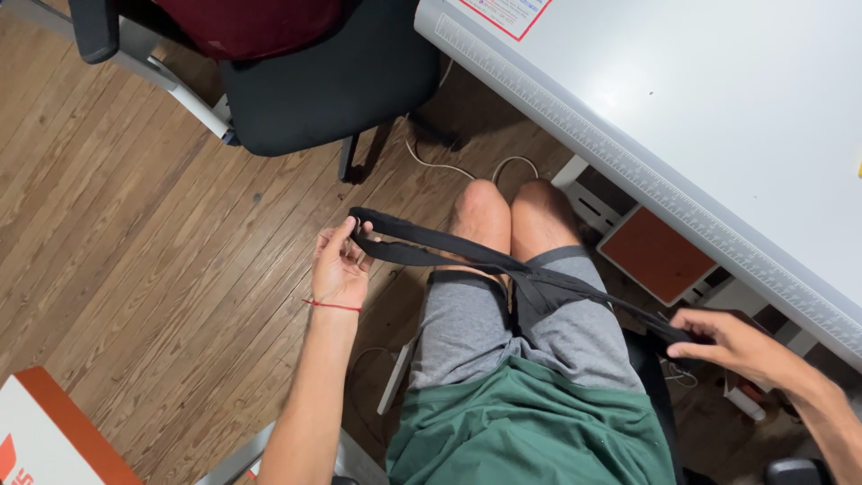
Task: The person uses gold-handled scissors to cut a piece of black fabric on a white table. After cutting, they pick up the fabric, which is attached to a long black strap, and manipulate it on their lap.
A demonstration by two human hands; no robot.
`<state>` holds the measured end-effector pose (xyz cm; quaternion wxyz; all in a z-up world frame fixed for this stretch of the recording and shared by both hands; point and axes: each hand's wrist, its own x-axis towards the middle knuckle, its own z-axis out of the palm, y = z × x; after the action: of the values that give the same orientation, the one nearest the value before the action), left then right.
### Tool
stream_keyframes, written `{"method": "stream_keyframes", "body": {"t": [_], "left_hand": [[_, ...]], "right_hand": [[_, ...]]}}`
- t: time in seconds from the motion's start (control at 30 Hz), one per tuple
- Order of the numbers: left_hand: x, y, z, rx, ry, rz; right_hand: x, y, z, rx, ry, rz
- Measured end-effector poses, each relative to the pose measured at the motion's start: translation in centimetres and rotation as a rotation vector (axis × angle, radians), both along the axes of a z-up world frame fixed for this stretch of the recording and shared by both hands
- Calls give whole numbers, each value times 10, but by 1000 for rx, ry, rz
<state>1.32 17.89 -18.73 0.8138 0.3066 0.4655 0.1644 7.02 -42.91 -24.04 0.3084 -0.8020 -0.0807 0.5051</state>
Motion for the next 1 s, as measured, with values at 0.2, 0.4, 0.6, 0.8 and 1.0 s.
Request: {"method": "stream_keyframes", "body": {"t": [0.2,0.4,0.6,0.8,1.0], "left_hand": [[3,2,6,-6,-29,-3],[4,7,9,3,-68,-11],[3,10,10,0,2,-31],[0,10,23,-17,-18,-23],[-2,1,43,8,-38,-52]], "right_hand": [[-13,-16,8,-24,93,-77],[-21,-27,23,-142,143,-60],[-5,-221,-33,-202,84,-190],[-25,-287,-78,-268,13,-344],[-85,-197,-95,-332,-53,-507]]}}
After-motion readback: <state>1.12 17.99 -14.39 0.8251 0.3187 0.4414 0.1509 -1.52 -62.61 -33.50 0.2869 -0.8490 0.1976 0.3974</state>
